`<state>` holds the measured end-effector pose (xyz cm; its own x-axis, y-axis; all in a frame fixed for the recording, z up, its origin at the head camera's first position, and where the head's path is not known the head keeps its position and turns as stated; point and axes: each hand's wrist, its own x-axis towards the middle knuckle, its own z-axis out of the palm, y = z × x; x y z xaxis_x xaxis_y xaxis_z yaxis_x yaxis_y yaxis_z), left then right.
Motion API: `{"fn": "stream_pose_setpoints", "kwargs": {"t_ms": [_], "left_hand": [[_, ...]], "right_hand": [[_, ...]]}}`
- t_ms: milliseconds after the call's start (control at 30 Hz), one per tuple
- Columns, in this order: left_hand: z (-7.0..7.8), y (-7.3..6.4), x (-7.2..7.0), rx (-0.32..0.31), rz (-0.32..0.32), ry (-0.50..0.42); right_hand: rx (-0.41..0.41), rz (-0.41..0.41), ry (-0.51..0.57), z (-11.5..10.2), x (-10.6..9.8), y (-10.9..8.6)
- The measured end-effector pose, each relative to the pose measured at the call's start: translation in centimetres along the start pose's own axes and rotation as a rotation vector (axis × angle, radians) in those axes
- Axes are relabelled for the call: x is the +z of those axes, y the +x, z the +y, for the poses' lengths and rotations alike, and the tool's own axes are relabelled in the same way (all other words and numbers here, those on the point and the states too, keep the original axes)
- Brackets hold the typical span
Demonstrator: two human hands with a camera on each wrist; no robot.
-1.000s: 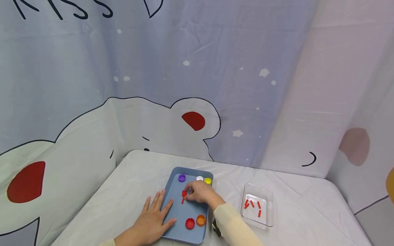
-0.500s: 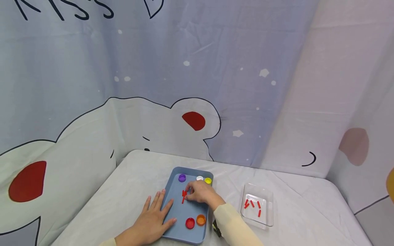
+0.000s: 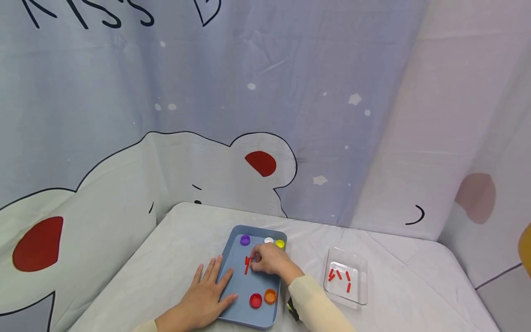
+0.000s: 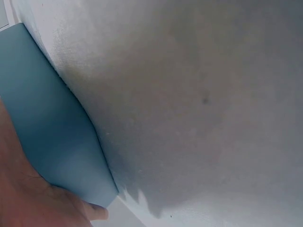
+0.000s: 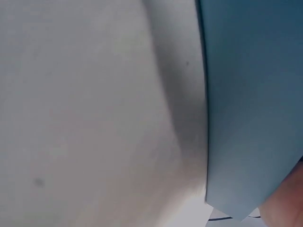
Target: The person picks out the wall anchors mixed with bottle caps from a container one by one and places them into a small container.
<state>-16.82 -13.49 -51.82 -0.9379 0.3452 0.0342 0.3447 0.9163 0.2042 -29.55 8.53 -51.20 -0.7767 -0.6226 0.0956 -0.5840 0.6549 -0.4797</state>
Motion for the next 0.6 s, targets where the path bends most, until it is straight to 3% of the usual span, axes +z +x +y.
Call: {"fn": "stream_pose_setpoints", "kwargs": {"t_ms": [467, 600], "left_hand": [[0.1, 0.2, 0.0, -0.038, -0.052, -0.008], [0.1, 0.2, 0.1, -0.042, -0.045, -0.002]], "right_hand": [[-0.079, 0.111, 0.083, -0.1, -2.0, -2.4], [-0.065, 0.13, 0.114, -0.1, -2.7, -3.4]]}}
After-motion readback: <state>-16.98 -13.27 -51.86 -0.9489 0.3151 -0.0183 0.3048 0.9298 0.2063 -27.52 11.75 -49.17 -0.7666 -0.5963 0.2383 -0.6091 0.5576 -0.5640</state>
